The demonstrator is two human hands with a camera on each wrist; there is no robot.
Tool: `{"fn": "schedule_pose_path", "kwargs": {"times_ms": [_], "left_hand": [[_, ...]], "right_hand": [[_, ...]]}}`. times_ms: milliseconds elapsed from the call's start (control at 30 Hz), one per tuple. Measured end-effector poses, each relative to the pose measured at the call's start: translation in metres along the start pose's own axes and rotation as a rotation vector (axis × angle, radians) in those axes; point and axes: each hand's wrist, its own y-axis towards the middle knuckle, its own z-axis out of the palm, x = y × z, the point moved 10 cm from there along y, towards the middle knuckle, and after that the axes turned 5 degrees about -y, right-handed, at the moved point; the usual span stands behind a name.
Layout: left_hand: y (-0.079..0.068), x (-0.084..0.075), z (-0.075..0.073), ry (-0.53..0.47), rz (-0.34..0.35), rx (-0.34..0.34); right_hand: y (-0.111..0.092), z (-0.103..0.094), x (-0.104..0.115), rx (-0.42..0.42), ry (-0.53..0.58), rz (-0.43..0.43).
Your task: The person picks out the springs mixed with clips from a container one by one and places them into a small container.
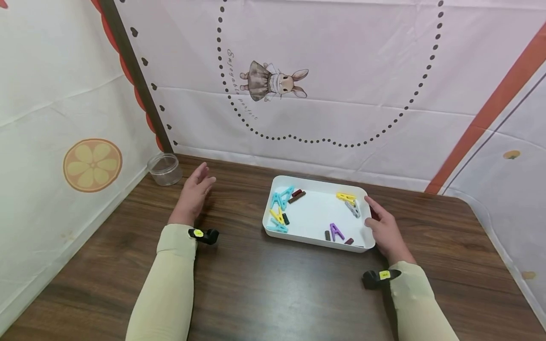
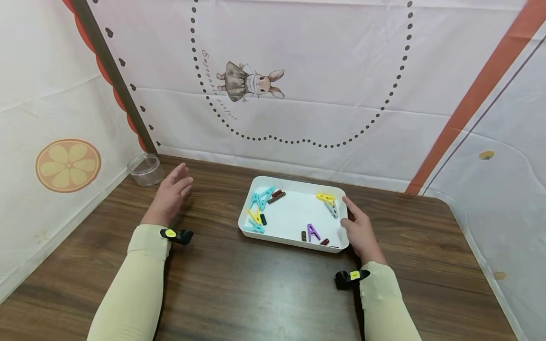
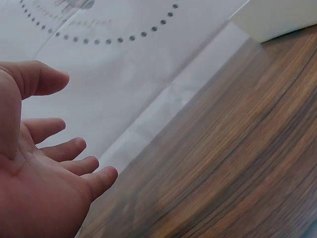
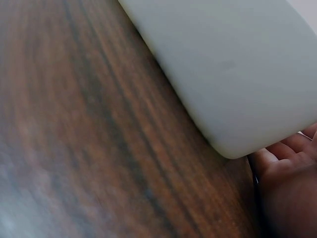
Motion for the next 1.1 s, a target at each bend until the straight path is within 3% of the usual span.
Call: {"fn": "schedule_pose_path", "kwargs": {"times_ms": [300,667,1100], "left_hand": [[0.002,-0.001,-0.022,0.013,0.019,-0.084],[-0.008,-0.004,-0.048,0.119,0.011,-0.279],[-0.015,0.0,-0.085,0.002,0.059,-0.495]], "right_hand": [[0.0,-0.001,0.0,-0.007,-0.007,0.005],[0.001,0.001,0.002,-0.006,-0.013,0.003],[0.0,-0.002,0.001,-0.011,-0.028,0.01]]}}
